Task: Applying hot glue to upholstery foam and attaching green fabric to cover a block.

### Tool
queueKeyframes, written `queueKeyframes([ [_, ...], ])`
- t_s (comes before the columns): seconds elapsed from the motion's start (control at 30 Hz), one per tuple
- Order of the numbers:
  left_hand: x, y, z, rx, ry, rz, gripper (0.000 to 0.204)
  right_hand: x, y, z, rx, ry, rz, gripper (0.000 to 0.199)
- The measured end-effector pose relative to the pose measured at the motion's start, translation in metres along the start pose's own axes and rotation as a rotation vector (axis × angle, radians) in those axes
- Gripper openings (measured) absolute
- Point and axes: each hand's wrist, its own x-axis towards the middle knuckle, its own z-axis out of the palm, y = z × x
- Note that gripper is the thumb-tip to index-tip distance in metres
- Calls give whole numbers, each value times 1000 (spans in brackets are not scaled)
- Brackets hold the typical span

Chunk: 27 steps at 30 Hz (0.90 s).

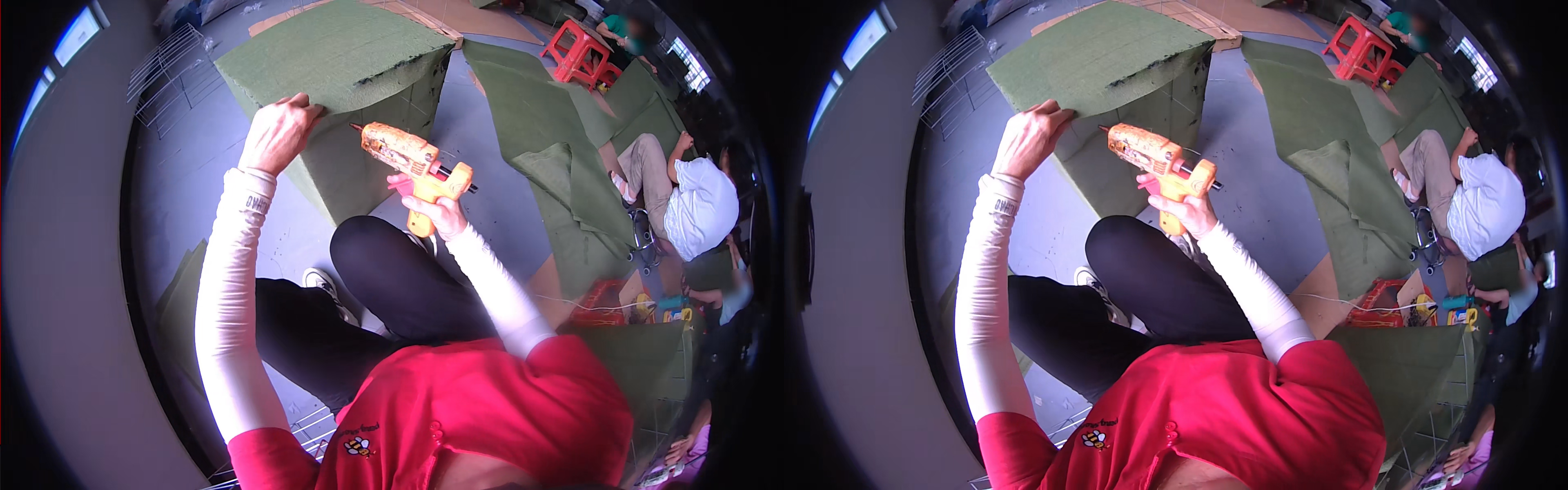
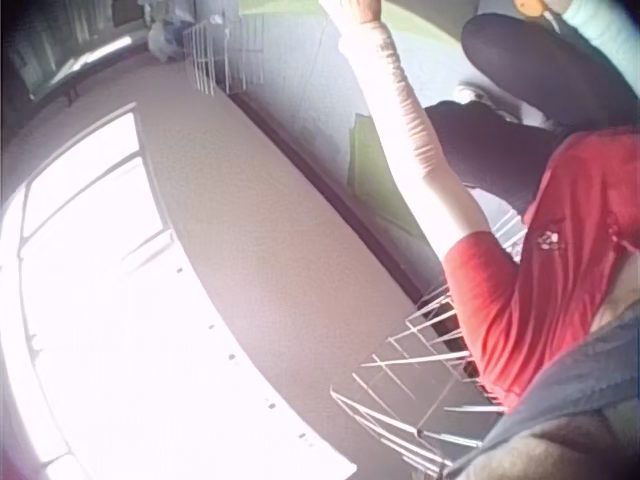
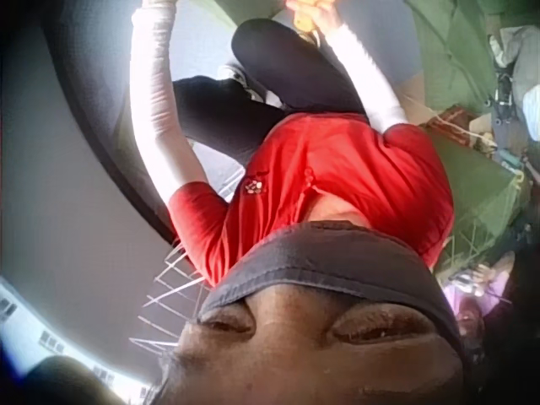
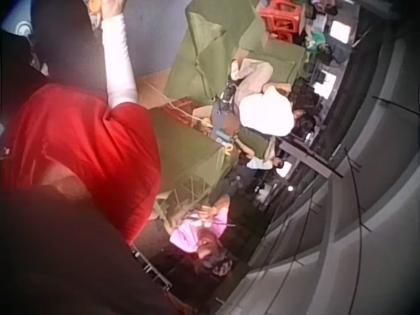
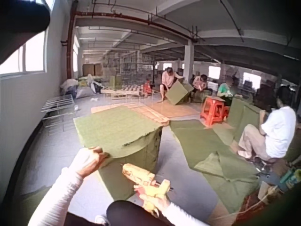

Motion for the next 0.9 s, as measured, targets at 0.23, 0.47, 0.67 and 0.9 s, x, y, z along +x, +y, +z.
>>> queueKeyframes([
  [0.23,21,-3,6,159,-135,14,11,16,57,-13,-711,252,-289,48],
  [0.47,34,-19,26,80,25,75,14,28,40,-2,-1008,229,-463,56],
  [0.67,27,-1,17,152,1,20,13,38,36,-7,-1156,164,-640,57],
  [0.9,32,8,23,151,35,54,10,52,38,-18,-1211,105,-770,57],
])
